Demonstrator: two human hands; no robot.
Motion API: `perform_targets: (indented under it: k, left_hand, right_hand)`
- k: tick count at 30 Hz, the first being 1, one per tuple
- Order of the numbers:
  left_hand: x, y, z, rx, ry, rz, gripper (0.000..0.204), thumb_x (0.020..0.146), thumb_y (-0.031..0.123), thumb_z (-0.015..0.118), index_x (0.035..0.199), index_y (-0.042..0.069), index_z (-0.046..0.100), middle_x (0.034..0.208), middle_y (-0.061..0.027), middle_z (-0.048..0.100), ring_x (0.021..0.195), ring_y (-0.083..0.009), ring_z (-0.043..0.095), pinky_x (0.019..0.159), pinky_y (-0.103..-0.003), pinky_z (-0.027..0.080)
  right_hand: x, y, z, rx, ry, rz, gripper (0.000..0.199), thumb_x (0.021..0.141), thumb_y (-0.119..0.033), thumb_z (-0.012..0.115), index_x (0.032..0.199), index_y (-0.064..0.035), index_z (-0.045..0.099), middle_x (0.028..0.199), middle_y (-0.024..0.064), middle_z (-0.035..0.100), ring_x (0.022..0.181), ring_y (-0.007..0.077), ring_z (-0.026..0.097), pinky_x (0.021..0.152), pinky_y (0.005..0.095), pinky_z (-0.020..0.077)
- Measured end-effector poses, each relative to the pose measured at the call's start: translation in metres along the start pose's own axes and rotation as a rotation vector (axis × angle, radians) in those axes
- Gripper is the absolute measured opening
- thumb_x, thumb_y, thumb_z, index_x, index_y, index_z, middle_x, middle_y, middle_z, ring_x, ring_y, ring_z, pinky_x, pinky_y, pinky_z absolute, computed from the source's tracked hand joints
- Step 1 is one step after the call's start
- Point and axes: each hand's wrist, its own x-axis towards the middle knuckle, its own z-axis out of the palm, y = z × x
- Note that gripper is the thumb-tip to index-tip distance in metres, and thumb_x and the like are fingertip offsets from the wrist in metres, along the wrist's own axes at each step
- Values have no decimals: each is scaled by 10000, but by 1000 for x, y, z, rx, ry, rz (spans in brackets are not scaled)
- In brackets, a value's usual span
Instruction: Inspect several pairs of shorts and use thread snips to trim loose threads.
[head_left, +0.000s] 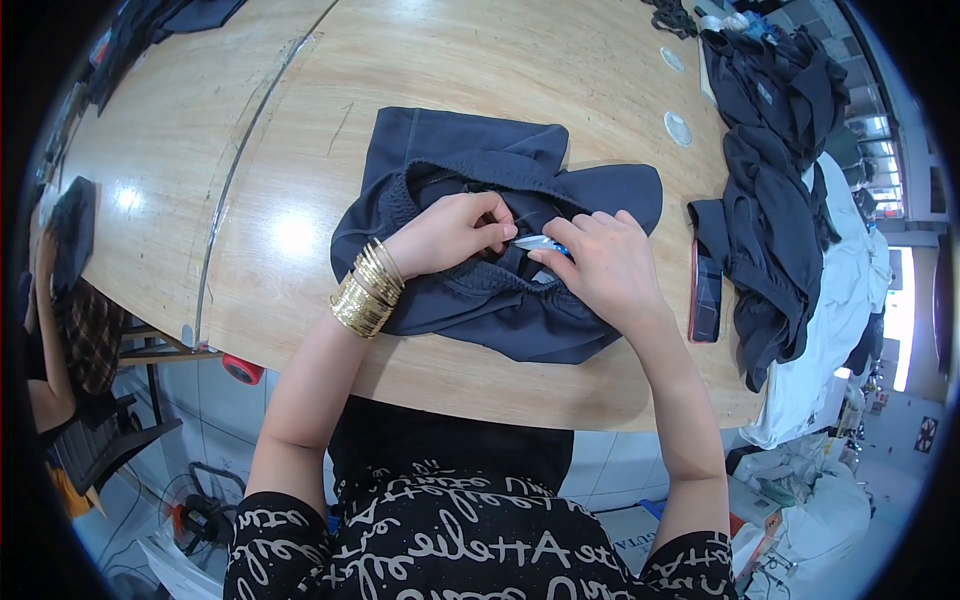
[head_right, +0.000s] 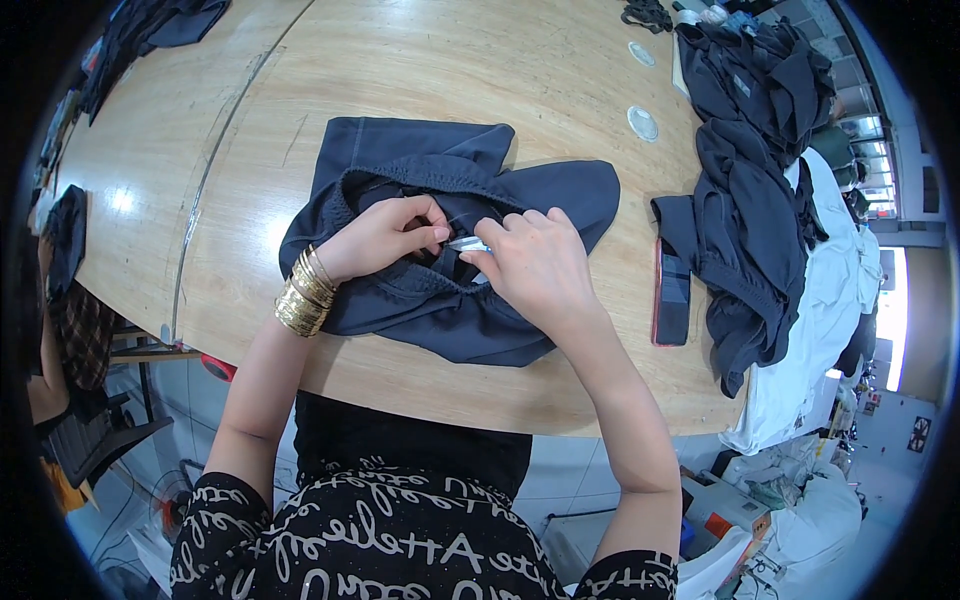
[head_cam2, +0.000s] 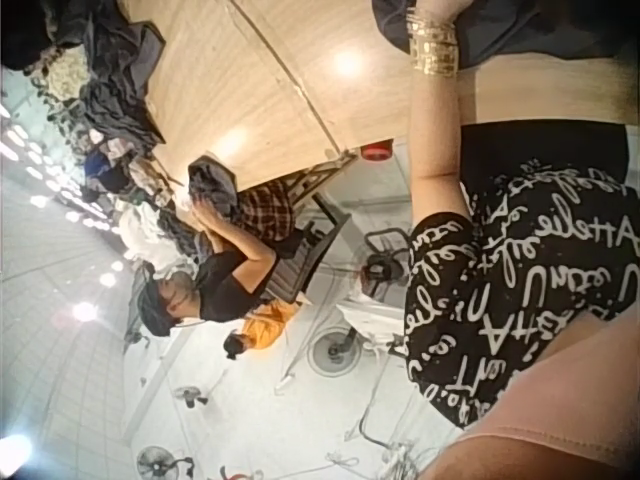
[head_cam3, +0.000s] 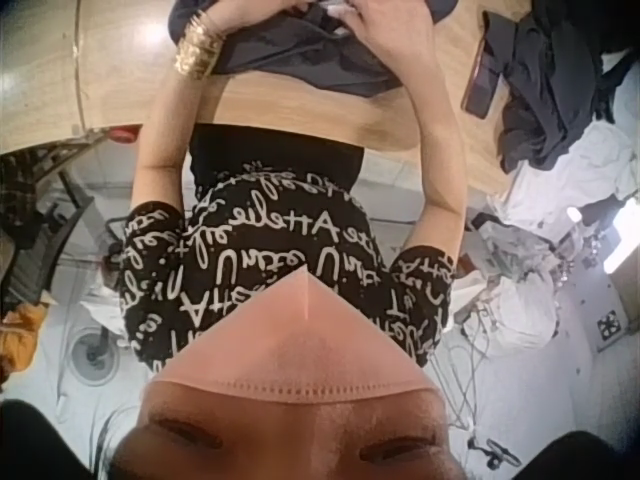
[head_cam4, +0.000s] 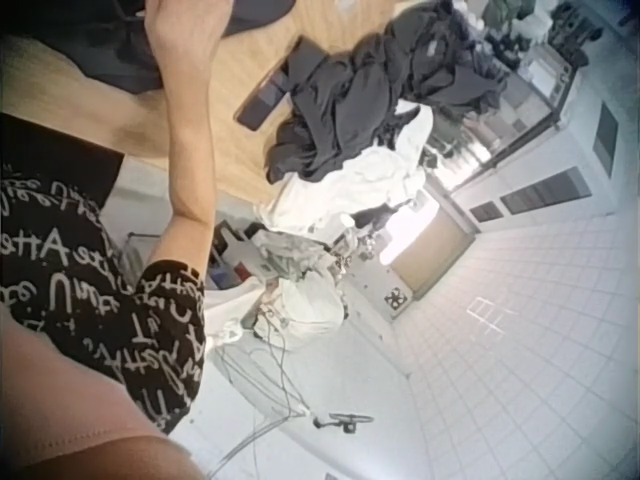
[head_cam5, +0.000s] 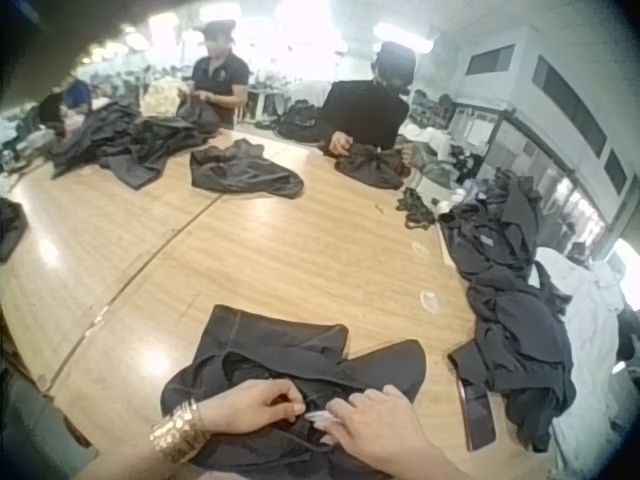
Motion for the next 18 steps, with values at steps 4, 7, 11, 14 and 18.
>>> perform_targets:
  k: [4,7,11,14,18]
  left_hand:
    - [-1,0,-1,7,2,1,216,902,200,579,900,-16,590,783,-85,655,719,-148,634,673,-278,493]
    - [0,0,0,15,7,-5,211,901,196,579,902,-15,591,781,-86,654,716,-148,633,670,-277,493]
    - [-1,0,-1,-17,3,0,207,899,193,579,903,-13,592,781,-86,654,719,-150,632,673,-277,491]
    - [0,0,-1,-25,-4,-5,202,898,188,579,903,-13,593,780,-86,654,726,-151,632,678,-279,490]
    - [0,0,-1,2,-7,4,198,897,184,578,906,-13,593,779,-85,656,733,-151,632,680,-280,489]
  right_hand:
    - [1,0,2,12,-6,2,233,791,-350,658,822,-121,627,652,31,565,652,200,553,630,327,362]
    - [1,1,-1,13,-33,24,244,798,-360,651,822,-119,628,660,35,580,664,204,565,635,330,369]
    - [1,1,-1,59,-54,35,254,808,-369,640,827,-116,626,681,40,598,680,211,574,641,335,375]
    - [2,0,1,61,-77,44,265,816,-377,633,838,-113,624,694,45,608,701,211,586,649,337,381]
    - [2,0,5,97,-62,18,257,824,-364,631,810,-108,602,657,58,609,675,205,605,641,333,401]
